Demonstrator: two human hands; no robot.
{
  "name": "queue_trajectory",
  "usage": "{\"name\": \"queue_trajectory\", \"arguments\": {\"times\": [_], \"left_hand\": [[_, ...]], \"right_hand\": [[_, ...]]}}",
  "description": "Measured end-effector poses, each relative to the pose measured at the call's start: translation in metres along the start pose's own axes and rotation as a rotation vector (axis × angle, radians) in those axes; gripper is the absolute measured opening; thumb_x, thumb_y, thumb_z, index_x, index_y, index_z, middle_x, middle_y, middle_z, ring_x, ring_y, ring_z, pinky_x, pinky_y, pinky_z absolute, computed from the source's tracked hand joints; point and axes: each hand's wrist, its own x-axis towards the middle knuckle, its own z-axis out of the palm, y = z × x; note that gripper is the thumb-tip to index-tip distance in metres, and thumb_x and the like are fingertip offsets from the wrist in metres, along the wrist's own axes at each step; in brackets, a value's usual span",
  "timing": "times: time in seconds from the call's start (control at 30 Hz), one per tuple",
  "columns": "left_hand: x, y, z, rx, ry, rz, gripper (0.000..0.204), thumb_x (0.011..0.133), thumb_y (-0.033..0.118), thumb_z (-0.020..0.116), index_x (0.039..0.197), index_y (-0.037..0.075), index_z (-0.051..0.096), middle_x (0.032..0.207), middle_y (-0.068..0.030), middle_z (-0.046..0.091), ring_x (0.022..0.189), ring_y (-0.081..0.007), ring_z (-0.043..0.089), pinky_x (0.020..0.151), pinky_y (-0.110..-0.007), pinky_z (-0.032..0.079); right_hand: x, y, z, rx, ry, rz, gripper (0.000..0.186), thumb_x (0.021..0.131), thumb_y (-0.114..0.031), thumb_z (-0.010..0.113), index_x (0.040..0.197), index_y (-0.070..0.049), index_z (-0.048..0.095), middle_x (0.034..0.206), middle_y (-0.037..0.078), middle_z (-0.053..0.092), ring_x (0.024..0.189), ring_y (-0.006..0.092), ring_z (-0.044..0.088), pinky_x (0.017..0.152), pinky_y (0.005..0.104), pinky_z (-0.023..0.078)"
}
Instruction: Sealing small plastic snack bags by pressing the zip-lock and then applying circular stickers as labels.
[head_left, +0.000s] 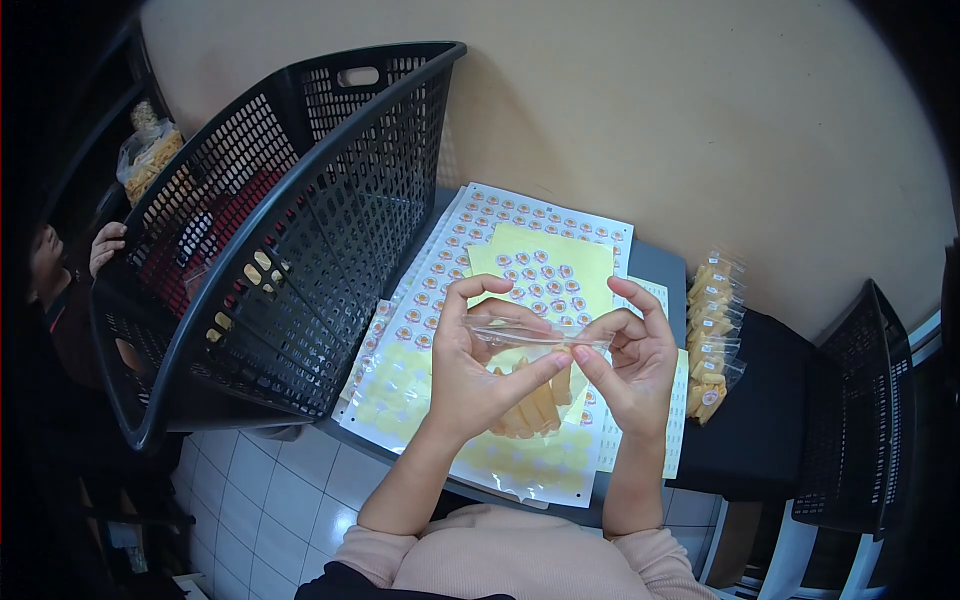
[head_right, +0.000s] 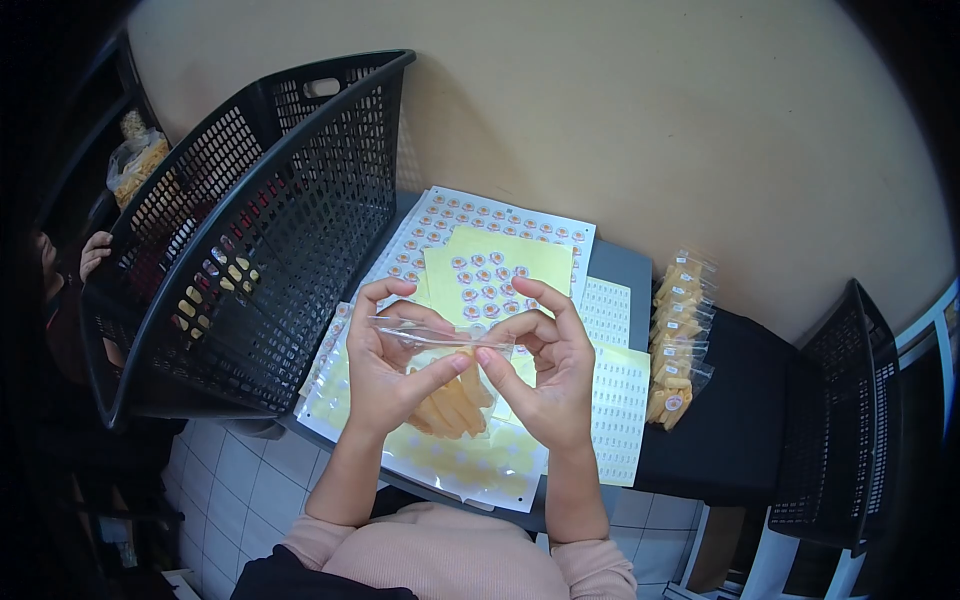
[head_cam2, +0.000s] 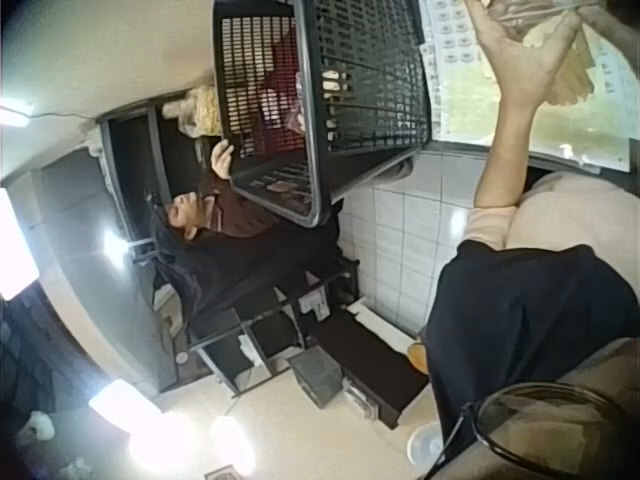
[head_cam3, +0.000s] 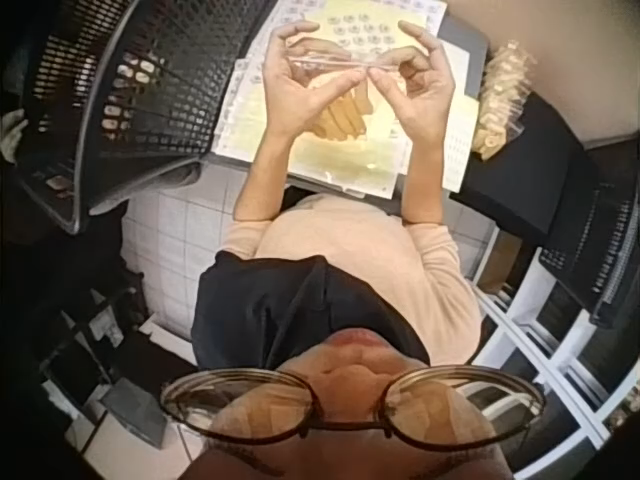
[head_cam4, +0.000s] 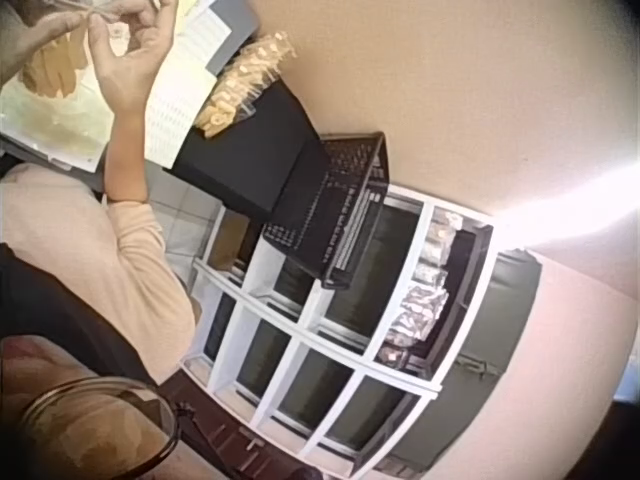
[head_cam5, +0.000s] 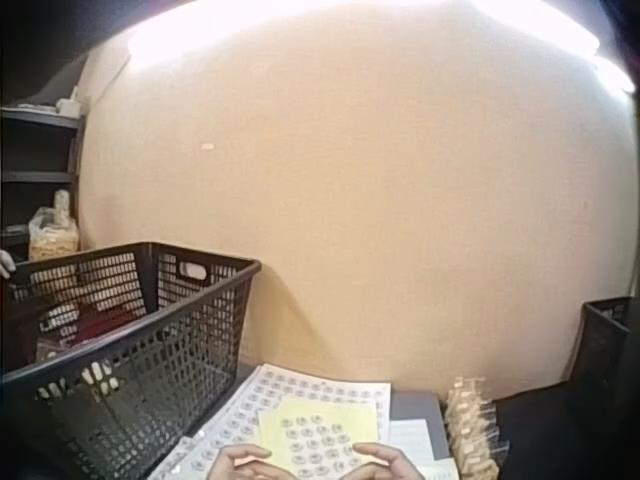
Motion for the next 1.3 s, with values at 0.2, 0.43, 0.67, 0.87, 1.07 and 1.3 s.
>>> {"name": "queue_trajectory", "arguments": {"times": [0.2, 0.43, 0.67, 0.87, 1.07, 1.3], "left_hand": [[0.0003, 0.0015, 0.0061, -0.044, 0.044, -0.073, 0.063, 0.064, -0.003, 0.069, 0.113, 0.002, 0.03, 0.084, -0.0124, 0.058, 0.081, -0.0167, 0.06, 0.073, -0.026, 0.049], [-0.0005, -0.0013, 0.0074, -0.031, 0.103, -0.064, 0.069, 0.063, -0.004, 0.067, 0.119, 0.0, 0.026, 0.082, -0.0112, 0.058, 0.079, -0.0155, 0.059, 0.073, -0.025, 0.048], [0.0011, 0.0014, 0.0062, -0.064, 0.079, -0.085, 0.07, 0.065, -0.005, 0.066, 0.122, 0.0, 0.025, 0.084, -0.0139, 0.058, 0.082, -0.0188, 0.06, 0.074, -0.028, 0.049], [-0.0032, 0.0016, 0.0039, -0.047, 0.042, -0.057, 0.062, 0.07, -0.004, 0.063, 0.12, -0.002, 0.027, 0.082, -0.012, 0.061, 0.083, -0.0172, 0.061, 0.077, -0.029, 0.047], [-0.0066, 0.0027, 0.0018, 0.002, 0.023, -0.016, 0.056, 0.072, -0.005, 0.061, 0.119, -0.002, 0.031, 0.084, -0.0127, 0.061, 0.084, -0.0174, 0.06, 0.077, -0.028, 0.047], [-0.007, -0.0023, 0.0012, 0.006, -0.037, 0.142, 0.054, 0.071, -0.008, 0.058, 0.118, 0.0, 0.033, 0.087, -0.0105, 0.055, 0.087, -0.0151, 0.056, 0.077, -0.027, 0.048]], "right_hand": [[0.0012, 0.0041, 0.0001, -0.052, -0.008, -0.02, 0.058, 0.066, 0.005, 0.062, 0.118, 0.002, 0.037, 0.075, 0.007, 0.06, 0.077, 0.0108, 0.057, 0.073, 0.0236, 0.041], [0.0006, 0.0078, -0.0015, -0.166, -0.034, 0.009, 0.055, 0.068, 0.001, 0.063, 0.117, 0.002, 0.037, 0.071, 0.002, 0.059, 0.07, 0.0068, 0.053, 0.064, 0.0211, 0.037], [0.0017, 0.0075, -0.0019, -0.105, -0.045, 0.002, 0.037, 0.071, -0.001, 0.064, 0.105, 0.0, 0.05, 0.071, 0.001, 0.058, 0.07, 0.0061, 0.051, 0.064, 0.0211, 0.036], [-0.0015, 0.0056, -0.0011, -0.02, -0.03, 0.076, 0.008, 0.074, -0.005, 0.063, 0.08, 0.0, 0.06, 0.076, 0.005, 0.058, 0.073, 0.0092, 0.051, 0.065, 0.0214, 0.038], [-0.0009, 0.0047, 0.0021, -0.04, -0.052, -0.07, 0.006, 0.073, -0.001, 0.061, 0.079, 0.001, 0.059, 0.077, 0.007, 0.057, 0.076, 0.0114, 0.052, 0.069, 0.0216, 0.04], [-0.0013, 0.0048, 0.0015, -0.108, -0.065, -0.178, 0.009, 0.07, 0.002, 0.062, 0.079, 0.001, 0.058, 0.078, 0.008, 0.058, 0.076, 0.013, 0.053, 0.069, 0.0239, 0.042]]}}
